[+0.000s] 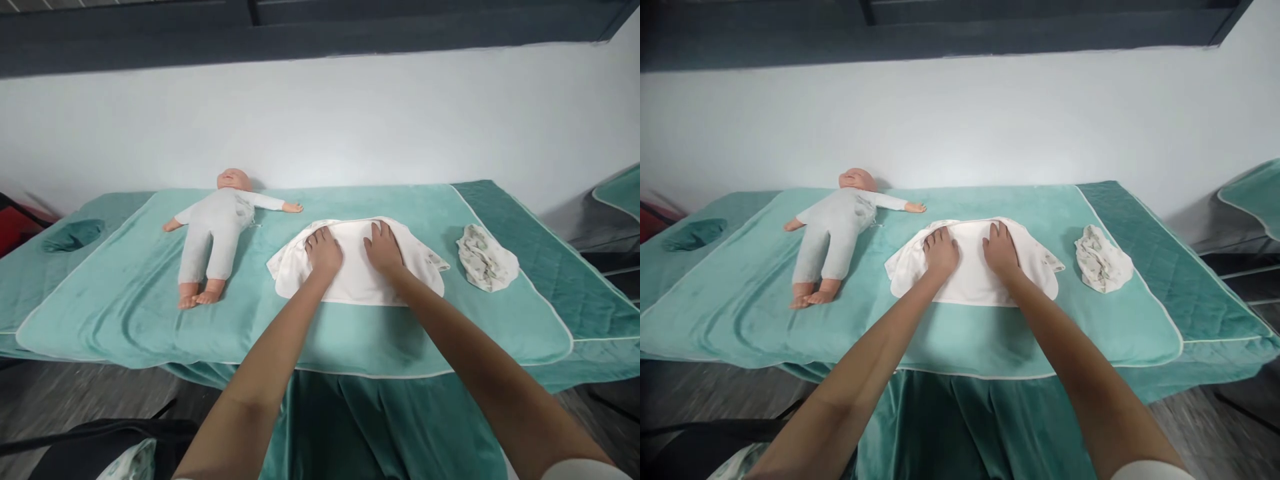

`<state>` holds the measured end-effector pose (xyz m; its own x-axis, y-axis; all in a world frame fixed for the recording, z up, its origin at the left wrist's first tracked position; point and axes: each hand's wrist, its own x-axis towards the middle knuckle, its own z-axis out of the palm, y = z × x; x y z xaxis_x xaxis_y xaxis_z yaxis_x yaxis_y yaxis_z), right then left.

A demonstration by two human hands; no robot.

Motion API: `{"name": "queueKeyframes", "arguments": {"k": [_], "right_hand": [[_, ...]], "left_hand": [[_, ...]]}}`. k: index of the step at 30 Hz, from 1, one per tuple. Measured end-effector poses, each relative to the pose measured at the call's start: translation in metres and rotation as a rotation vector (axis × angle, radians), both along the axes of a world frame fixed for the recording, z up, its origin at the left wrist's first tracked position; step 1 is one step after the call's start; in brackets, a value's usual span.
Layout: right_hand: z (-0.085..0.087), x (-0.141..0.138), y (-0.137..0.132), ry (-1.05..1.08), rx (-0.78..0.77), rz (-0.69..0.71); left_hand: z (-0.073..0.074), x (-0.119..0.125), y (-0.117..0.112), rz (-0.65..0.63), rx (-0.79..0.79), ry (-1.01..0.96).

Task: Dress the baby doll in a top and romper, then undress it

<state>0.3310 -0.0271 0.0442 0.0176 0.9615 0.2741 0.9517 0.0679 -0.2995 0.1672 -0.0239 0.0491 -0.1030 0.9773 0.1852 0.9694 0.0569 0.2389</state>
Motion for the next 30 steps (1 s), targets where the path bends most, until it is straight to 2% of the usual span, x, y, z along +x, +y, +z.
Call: {"name": "queueKeyframes", "arguments": {"k": [4, 7, 15, 21, 26, 30], "right_hand": [[0.0, 0.008, 0.024, -0.036, 0.01, 0.021], [-0.007, 0.009, 0.036, -0.028, -0.043, -0.001], [-0.017, 0.007, 0.048, -0.011, -0.124, -0.02], [-0.017, 0.008, 0.053, -0.032, -0.185, -0.028], [-0.014, 0.002, 0.049, -0.096, -0.183, -0.019], [-0.008, -0.01, 0.04, -0.13, -0.138, 0.086]], "left_hand": [[-0.007, 0.001, 0.018, 0.002, -0.015, 0.025], [-0.011, 0.0, 0.032, -0.025, -0.017, 0.039], [-0.018, 0.002, 0.051, -0.028, -0.023, 0.042], [-0.017, 0.005, 0.048, -0.015, -0.061, 0.042], [-0.016, 0.006, 0.032, -0.02, -0.025, 0.051], [-0.017, 0.005, 0.018, -0.03, -0.043, 0.06]]}}
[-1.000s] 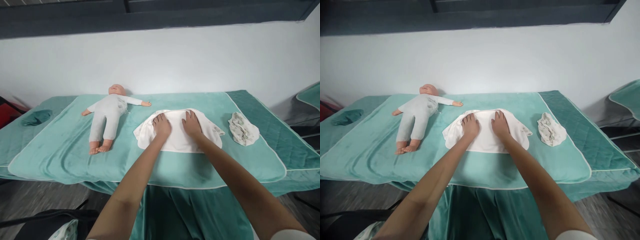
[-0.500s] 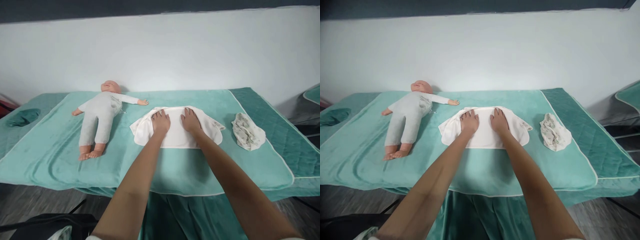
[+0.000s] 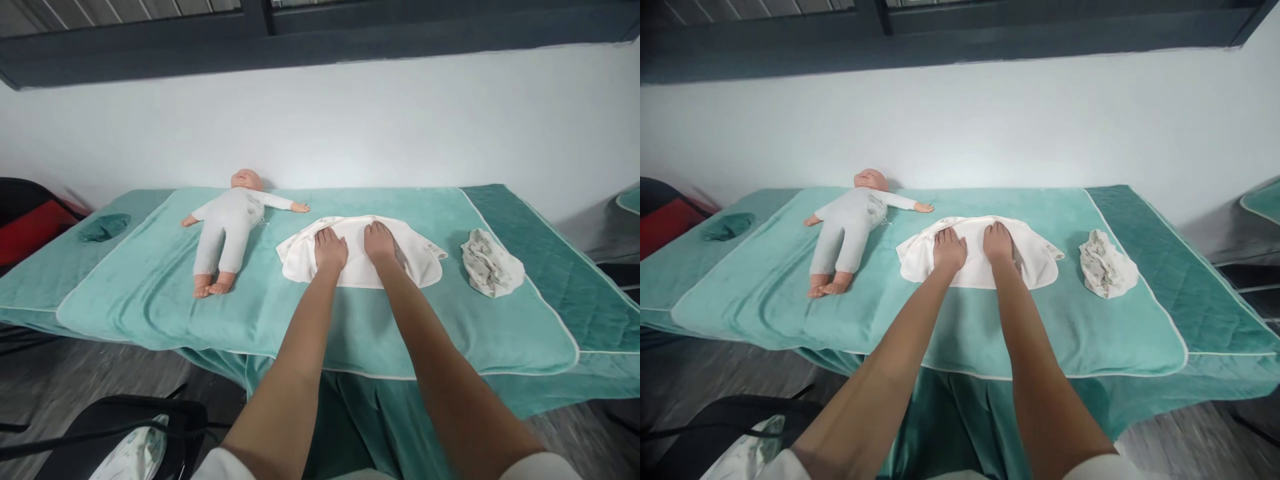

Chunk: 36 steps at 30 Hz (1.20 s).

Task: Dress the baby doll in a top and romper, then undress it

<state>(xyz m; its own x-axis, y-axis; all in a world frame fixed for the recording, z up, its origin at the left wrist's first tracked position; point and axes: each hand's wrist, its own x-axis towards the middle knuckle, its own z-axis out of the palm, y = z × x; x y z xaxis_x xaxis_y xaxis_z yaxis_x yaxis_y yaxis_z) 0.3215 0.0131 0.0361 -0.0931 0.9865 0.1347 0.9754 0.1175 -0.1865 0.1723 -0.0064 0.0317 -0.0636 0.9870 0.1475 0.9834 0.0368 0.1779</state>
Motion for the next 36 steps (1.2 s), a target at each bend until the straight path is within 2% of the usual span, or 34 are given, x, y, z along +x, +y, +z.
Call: {"name": "queueKeyframes", "arguments": {"k": [3, 6, 10, 16, 29, 36], "right_hand": [[0.0, 0.0, -0.005, -0.006, -0.008, 0.086], [-0.003, 0.009, -0.008, 0.012, -0.04, 0.106], [-0.008, 0.019, -0.012, 0.07, -0.101, 0.093], [-0.007, 0.018, -0.024, 0.084, -0.12, 0.048], [-0.013, 0.023, -0.05, 0.079, -0.095, 0.03], [-0.006, 0.023, -0.067, 0.042, -0.12, 0.016]], "left_hand": [[-0.001, -0.001, -0.008, -0.001, -0.028, -0.004], [-0.001, -0.002, -0.014, -0.008, -0.05, -0.012], [0.001, -0.005, -0.022, -0.016, -0.051, -0.015], [0.0, -0.009, -0.032, -0.055, -0.039, -0.019], [0.002, -0.016, -0.052, -0.078, -0.049, -0.036], [-0.005, -0.019, -0.061, -0.087, -0.033, -0.052]]}}
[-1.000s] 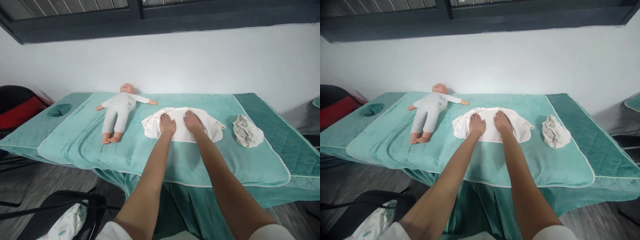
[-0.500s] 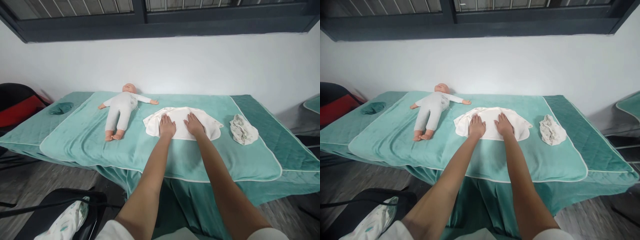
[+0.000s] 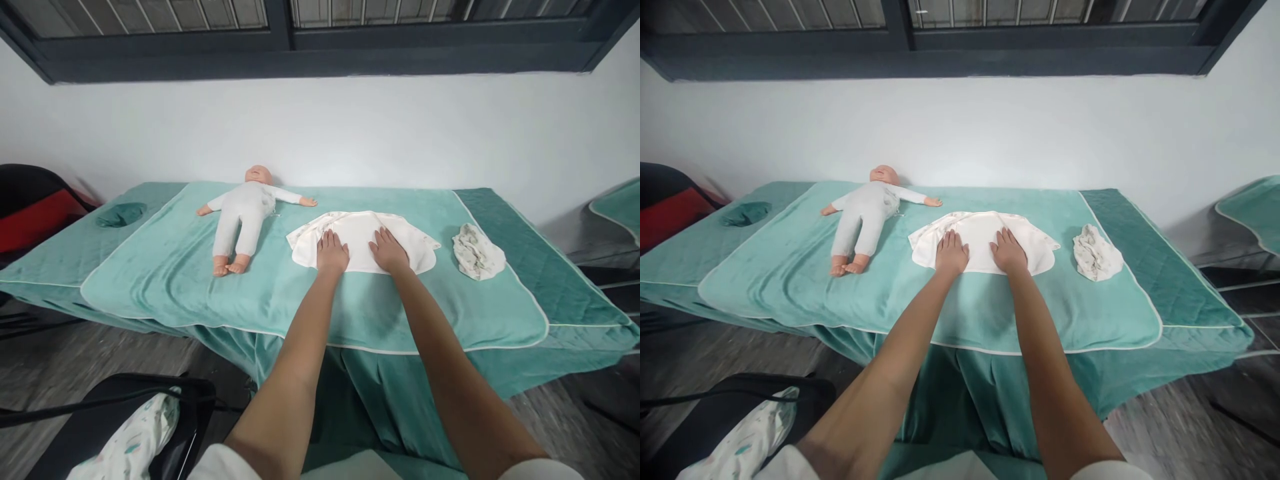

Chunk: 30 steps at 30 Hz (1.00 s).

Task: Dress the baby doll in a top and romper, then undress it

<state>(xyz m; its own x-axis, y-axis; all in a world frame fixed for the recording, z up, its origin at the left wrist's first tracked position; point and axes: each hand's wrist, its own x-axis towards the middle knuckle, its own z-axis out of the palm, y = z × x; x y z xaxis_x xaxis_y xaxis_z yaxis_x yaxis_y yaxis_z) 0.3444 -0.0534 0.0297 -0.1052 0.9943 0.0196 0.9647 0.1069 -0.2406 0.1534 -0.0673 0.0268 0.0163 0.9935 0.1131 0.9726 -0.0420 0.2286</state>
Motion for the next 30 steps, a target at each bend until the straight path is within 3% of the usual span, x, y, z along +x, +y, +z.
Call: {"name": "queueKeyframes", "arguments": {"k": [4, 6, 8, 10, 13, 14, 18, 22, 30], "right_hand": [[0.003, 0.0, -0.007, -0.024, -0.014, 0.0], [0.003, 0.0, -0.008, -0.028, -0.012, -0.001], [0.002, 0.0, -0.008, -0.034, -0.005, -0.002], [0.002, 0.0, -0.009, -0.043, 0.011, 0.005], [0.0, 0.001, -0.016, -0.047, 0.056, 0.03], [0.0, 0.002, -0.02, -0.044, 0.077, 0.043], [-0.003, 0.004, -0.042, -0.014, 0.166, 0.068], [-0.005, 0.002, -0.058, 0.016, 0.243, 0.05], [-0.012, -0.004, -0.088, 0.085, 0.352, 0.07]], "left_hand": [[0.002, -0.008, -0.005, -0.066, 0.081, -0.011], [0.006, -0.021, -0.007, -0.1, 0.189, -0.002], [0.011, -0.042, -0.008, -0.045, 0.276, 0.005], [0.014, -0.069, -0.008, 0.166, 0.289, -0.022], [0.009, -0.109, -0.004, 0.616, 0.238, -0.128], [0.006, -0.119, -0.003, 0.638, 0.219, -0.136], [-0.007, -0.142, 0.003, 0.435, 0.187, -0.124], [-0.01, -0.146, 0.013, 0.344, 0.186, -0.133], [-0.01, -0.151, 0.036, 0.476, 0.24, -0.145]]}}
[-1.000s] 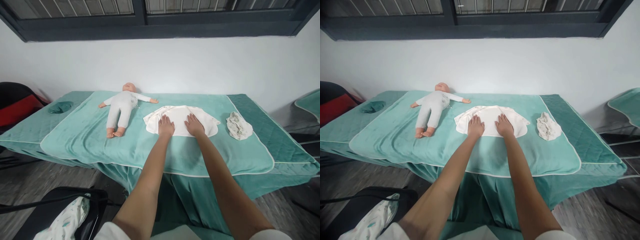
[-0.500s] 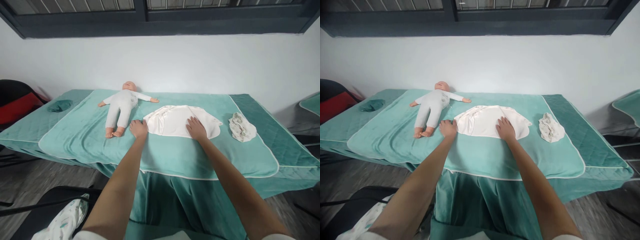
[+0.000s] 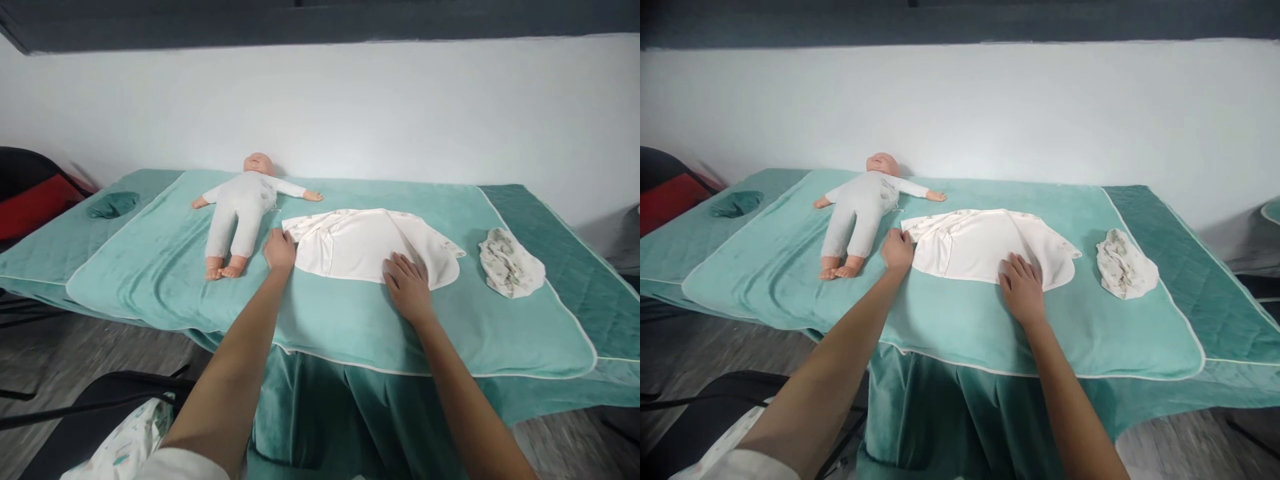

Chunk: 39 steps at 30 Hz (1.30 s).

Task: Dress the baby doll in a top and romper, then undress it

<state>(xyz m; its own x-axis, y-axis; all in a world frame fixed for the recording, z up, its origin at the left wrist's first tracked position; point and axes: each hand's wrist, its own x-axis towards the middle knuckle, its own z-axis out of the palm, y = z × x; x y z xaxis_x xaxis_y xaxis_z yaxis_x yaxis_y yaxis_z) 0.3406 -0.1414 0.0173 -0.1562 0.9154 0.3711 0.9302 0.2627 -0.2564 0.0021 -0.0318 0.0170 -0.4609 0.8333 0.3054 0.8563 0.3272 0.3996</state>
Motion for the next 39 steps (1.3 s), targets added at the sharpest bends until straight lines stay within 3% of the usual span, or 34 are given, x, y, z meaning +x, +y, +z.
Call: {"name": "queueKeyframes", "arguments": {"k": [5, 10, 15, 21, 31, 35, 39], "right_hand": [[-0.001, -0.016, 0.012, 0.054, -0.06, -0.002], [0.009, -0.057, 0.074, 0.053, -0.188, 0.128], [0.013, -0.091, 0.141, -0.044, -0.22, 0.17], [0.009, -0.105, 0.178, -0.066, -0.167, 0.235], [0.009, -0.109, 0.189, -0.075, -0.154, 0.227], [0.011, -0.113, 0.177, -0.088, -0.174, 0.168], [0.01, -0.119, 0.148, -0.084, -0.203, 0.138]], "left_hand": [[-0.001, 0.002, 0.003, 0.001, -0.013, 0.028], [0.001, 0.004, 0.001, -0.004, -0.019, 0.029], [0.001, 0.004, 0.002, 0.005, -0.025, 0.031], [-0.004, 0.001, 0.014, 0.043, -0.017, 0.002], [-0.001, 0.001, 0.025, 0.06, -0.037, -0.041], [0.0, 0.002, 0.022, 0.054, 0.003, -0.041], [0.002, 0.004, 0.02, 0.068, 0.024, -0.029]]}}
